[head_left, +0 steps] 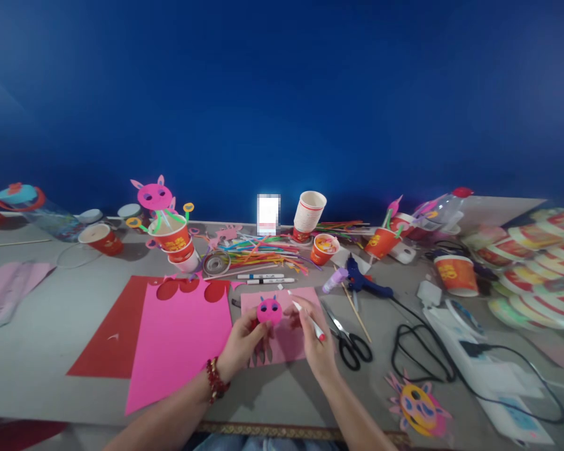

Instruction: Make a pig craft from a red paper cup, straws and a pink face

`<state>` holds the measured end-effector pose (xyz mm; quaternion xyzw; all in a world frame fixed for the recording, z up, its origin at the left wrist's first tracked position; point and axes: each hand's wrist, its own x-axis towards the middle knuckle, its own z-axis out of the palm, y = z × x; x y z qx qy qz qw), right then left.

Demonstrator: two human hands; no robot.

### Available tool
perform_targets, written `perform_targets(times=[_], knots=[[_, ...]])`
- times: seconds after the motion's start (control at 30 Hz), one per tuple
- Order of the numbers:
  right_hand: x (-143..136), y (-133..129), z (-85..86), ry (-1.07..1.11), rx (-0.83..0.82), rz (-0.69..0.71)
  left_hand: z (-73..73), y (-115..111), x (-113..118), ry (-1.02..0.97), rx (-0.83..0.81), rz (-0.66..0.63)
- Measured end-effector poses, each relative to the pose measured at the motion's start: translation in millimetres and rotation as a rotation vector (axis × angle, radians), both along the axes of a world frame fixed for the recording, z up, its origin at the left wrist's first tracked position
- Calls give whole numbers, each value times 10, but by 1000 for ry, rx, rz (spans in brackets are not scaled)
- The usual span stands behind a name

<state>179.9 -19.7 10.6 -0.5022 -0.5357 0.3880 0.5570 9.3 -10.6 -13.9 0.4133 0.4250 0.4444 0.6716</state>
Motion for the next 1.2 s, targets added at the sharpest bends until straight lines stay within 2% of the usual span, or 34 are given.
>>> perform_targets(times=[0.13,0.27,0.37,0.53,0.7,1.2], knots=[[109,-88,38,-62,123,-12,-8,6,-7,-8,-20,28],[95,-157,45,-18,106,28,14,16,4,-10,-24,38],[29,-154,-23,-46,124,68,23,17,19,-13,-16,44],[-29,-125,-211,-125,225,-2,33,7,27,9,-13,64],[-24,-158,-308,-87,177,-25,73,3,21,52,-18,48],[-46,-175,-266,-102,100,-15,37,-25,14,134,24,44]])
